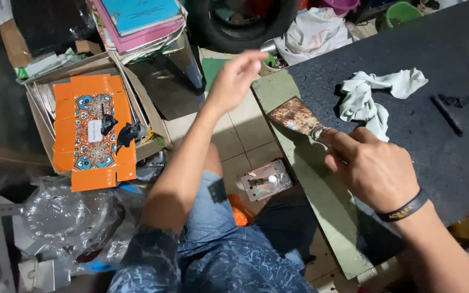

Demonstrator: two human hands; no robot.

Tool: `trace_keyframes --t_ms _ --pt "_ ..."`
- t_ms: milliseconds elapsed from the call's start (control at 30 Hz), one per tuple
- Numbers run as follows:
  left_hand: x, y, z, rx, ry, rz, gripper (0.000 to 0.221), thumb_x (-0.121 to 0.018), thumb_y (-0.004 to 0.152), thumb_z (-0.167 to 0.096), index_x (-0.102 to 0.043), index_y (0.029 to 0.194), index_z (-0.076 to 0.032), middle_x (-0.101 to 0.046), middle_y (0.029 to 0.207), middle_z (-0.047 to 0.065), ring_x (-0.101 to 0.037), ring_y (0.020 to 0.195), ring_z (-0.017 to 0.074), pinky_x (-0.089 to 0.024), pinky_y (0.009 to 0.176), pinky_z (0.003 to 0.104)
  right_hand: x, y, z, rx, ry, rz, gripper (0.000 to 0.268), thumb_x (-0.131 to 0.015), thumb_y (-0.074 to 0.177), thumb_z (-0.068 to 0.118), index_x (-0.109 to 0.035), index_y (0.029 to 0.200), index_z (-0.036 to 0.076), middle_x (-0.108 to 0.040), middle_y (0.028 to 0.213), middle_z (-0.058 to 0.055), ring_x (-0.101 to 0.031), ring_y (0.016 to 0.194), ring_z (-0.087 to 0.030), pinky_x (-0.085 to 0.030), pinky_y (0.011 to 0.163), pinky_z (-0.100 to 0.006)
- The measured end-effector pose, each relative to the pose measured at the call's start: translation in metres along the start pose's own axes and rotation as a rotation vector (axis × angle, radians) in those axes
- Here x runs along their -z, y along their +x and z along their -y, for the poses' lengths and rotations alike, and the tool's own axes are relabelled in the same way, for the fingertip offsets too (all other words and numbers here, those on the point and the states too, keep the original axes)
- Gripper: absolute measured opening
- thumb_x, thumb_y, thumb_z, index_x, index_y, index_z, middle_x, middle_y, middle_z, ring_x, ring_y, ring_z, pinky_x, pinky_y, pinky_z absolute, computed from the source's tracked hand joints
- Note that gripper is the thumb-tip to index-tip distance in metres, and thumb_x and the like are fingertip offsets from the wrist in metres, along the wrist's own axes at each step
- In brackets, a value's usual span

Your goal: Cleaning a printing platen by scraping off residue with a putty knife and wiping it with a cloth and cleaning solution.

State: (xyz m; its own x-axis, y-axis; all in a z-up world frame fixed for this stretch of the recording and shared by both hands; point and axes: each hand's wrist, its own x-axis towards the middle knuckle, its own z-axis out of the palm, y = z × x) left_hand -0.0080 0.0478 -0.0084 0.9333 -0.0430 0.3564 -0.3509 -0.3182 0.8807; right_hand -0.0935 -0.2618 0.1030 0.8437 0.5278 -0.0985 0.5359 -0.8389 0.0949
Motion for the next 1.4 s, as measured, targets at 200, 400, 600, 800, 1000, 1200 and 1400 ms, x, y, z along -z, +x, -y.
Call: trace_keyframes --t_ms 200,400,600,800,1000,1200,1400 --pt "-0.018 -0.053 -0.003 -0.031 0.29 0.166 0.044 -0.051 0.105 -0.014 -0.051 0.149 -0.012 -0.045 0.161 0.009 -0.036 0.152 0.0249 -0.025 0.128 0.052 0.004 0.003 0.005 0.032 -0.059 0.004 0.036 -0.053 0.1 0.044 -0.059 0.135 0.035 -0.064 0.093 -0.007 -0.069 0.06 -0.036 -0.058 0.042 -0.049" --pt "-0.036 -0.067 0.006 -0.039 0.32 0.169 0.1 -0.06 0.095 -0.066 -0.013 0.165 -0.011 -0.017 0.173 0.013 -0.013 0.162 0.0277 -0.018 0.131 0.049 0.011 0.0 0.015 0.053 -0.162 -0.076 0.026 -0.056 0.102 0.036 -0.064 0.127 0.034 -0.061 0.078 -0.003 -0.063 0.053 -0.026 -0.051 0.036 -0.04" --pt "-0.042 -0.068 0.012 -0.015 0.298 0.153 0.102 -0.056 0.092 -0.072 -0.013 0.165 -0.014 -0.014 0.174 0.016 -0.012 0.162 0.0282 -0.017 0.131 0.049 0.009 -0.003 0.017 0.067 -0.213 -0.138 0.014 -0.058 0.103 0.033 -0.064 0.115 0.033 -0.058 0.072 0.0 -0.057 0.045 -0.023 -0.046 0.032 -0.039" --pt "-0.042 -0.069 0.01 0.015 0.304 0.155 0.102 -0.06 0.091 -0.071 -0.013 0.165 -0.017 -0.015 0.174 0.016 -0.015 0.162 0.031 -0.021 0.129 0.051 0.015 -0.007 0.019 0.053 -0.249 -0.032 0.029 -0.056 0.102 0.045 -0.062 0.126 0.031 -0.059 0.066 0.003 -0.056 0.04 -0.015 -0.052 0.031 -0.032" --pt "-0.042 -0.069 0.01 0.026 0.3 0.153 0.102 -0.062 0.091 -0.068 -0.015 0.164 -0.014 -0.016 0.173 0.015 -0.015 0.162 0.0307 -0.02 0.129 0.05 0.011 -0.006 0.025 0.053 -0.204 -0.083 0.016 -0.055 0.101 0.037 -0.061 0.115 0.031 -0.056 0.067 -0.001 -0.051 0.041 -0.025 -0.042 0.031 -0.041" --pt "-0.044 -0.069 0.015 0.043 0.302 0.176 0.105 -0.061 0.09 -0.07 -0.011 0.165 -0.015 -0.009 0.174 0.016 -0.012 0.162 0.0329 -0.017 0.13 0.054 0.011 -0.009 0.028 0.051 -0.239 -0.068 0.024 -0.055 0.1 0.043 -0.056 0.121 0.032 -0.057 0.066 0.001 -0.053 0.038 -0.022 -0.04 0.03 -0.038" --pt "-0.043 -0.07 0.017 0.031 0.294 0.176 0.101 -0.071 0.093 -0.057 -0.012 0.165 -0.016 -0.01 0.174 0.015 -0.011 0.163 0.0302 -0.018 0.13 0.05 0.007 -0.009 0.032 0.062 -0.266 -0.063 0.028 -0.052 0.102 0.05 -0.055 0.12 0.029 -0.059 0.068 0.002 -0.055 0.039 -0.02 -0.044 0.03 -0.037"
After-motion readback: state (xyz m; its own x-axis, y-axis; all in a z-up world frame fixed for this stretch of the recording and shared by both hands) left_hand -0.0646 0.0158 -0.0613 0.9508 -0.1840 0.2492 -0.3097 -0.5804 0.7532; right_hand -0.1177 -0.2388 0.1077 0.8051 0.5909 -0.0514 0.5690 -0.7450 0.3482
